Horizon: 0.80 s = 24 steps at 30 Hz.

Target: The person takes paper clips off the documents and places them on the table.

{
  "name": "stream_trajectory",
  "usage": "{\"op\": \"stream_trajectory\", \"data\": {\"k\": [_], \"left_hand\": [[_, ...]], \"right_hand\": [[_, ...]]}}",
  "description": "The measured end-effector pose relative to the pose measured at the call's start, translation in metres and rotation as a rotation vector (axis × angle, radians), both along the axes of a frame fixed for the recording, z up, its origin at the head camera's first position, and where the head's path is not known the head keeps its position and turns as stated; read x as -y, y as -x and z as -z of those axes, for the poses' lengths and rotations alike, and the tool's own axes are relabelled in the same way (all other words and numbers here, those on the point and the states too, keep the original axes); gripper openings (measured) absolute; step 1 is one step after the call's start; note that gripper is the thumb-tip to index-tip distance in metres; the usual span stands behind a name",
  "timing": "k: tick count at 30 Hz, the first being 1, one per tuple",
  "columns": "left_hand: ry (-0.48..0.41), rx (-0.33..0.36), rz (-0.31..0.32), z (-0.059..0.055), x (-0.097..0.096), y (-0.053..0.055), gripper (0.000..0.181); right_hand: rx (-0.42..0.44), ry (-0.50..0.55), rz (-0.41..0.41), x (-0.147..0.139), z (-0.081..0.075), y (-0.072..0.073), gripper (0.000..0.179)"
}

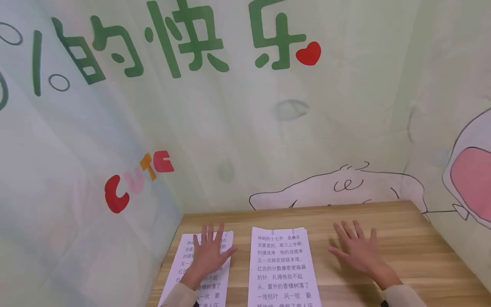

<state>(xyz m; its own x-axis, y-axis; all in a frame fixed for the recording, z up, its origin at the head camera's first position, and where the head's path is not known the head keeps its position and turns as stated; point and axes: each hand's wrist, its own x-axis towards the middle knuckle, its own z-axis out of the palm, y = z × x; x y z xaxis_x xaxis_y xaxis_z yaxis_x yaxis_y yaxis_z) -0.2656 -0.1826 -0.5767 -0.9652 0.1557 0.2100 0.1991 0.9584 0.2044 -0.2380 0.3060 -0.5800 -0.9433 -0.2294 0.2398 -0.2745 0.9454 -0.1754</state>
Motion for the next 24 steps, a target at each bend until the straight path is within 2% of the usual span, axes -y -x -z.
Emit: {"op": "stream_trajectory", "data": {"k": [4, 11, 14, 20, 24], "left_hand": [[-0.050, -0.003, 0.032, 0.003, -0.016, -0.001, 0.098], [-0.094, 0.040, 0.041, -0.002, -0.046, 0.000, 0.102], [-0.109, 0.078, 0.053, -0.002, -0.056, 0.002, 0.101], [-0.206, 0.198, 0.071, -0.002, -0.069, 0.006, 0.100], [-0.190, 0.244, 0.069, 0.003, -0.074, 0.007, 0.103]], "right_hand": [[0.001, 0.044, -0.021, 0.010, 0.003, 0.004, 0.085], [-0.019, 0.118, -0.080, 0.029, 0.005, 0.018, 0.081], [-0.007, 0.128, -0.095, 0.037, 0.007, 0.025, 0.080], [0.003, 0.145, -0.115, 0.052, 0.009, 0.038, 0.081], [0.014, 0.158, -0.121, 0.058, 0.013, 0.043, 0.082]]}}
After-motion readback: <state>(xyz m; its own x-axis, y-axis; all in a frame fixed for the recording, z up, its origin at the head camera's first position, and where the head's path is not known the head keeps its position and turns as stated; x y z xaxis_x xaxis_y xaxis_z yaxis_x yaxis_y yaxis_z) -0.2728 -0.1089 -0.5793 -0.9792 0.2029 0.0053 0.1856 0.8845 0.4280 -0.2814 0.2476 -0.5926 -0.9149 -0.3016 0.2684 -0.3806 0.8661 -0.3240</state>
